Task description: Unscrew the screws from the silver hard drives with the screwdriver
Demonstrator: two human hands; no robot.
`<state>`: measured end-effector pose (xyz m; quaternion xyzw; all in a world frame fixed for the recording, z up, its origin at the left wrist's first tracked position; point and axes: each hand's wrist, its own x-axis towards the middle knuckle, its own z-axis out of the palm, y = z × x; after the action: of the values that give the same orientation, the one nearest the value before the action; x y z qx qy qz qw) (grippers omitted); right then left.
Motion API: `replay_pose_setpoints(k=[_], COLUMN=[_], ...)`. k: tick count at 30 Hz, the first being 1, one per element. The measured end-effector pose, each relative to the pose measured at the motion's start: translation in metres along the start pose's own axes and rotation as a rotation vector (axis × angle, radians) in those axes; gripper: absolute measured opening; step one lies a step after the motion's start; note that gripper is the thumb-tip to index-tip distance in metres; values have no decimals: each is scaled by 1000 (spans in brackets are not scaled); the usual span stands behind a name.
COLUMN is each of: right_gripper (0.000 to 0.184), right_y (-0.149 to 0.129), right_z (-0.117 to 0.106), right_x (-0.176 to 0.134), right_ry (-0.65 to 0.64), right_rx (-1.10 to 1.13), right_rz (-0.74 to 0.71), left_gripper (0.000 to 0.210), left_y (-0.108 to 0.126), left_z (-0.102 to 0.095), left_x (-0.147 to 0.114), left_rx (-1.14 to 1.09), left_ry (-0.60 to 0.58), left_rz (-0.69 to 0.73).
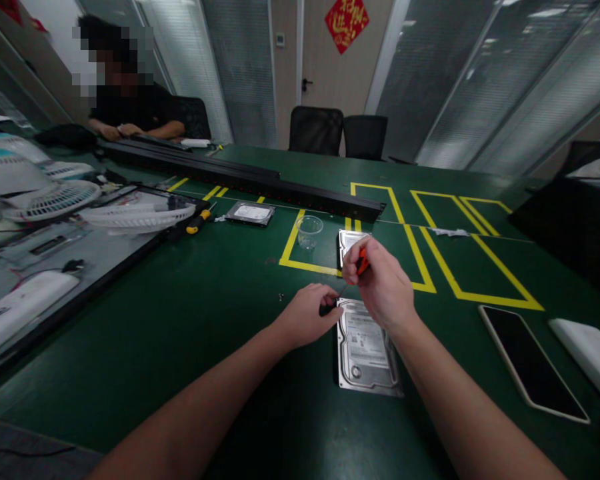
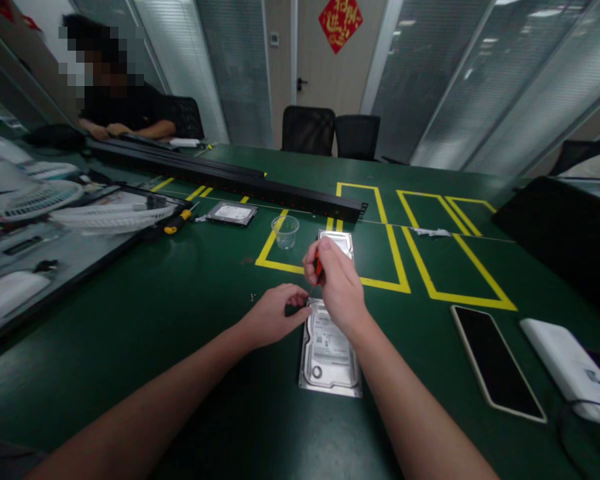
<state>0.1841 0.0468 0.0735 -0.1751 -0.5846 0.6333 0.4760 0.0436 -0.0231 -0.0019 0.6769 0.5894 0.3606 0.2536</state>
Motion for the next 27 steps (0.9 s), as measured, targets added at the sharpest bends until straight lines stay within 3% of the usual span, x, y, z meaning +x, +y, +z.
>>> replay_pose_setpoints(k=[17, 27], right_gripper=[38, 20], right_y=[2, -5], right_z=[-4, -3], right_x=[2, 2], right_ry=[31, 54], right_rx=[29, 89], right_rz=[-13, 14], left_gripper=[18, 18], left_y=[1, -1], left_z=[-1, 2], left_x=[0, 0], left_rx=[1, -11], left_ry=[3, 14], left_rz=[-1, 6])
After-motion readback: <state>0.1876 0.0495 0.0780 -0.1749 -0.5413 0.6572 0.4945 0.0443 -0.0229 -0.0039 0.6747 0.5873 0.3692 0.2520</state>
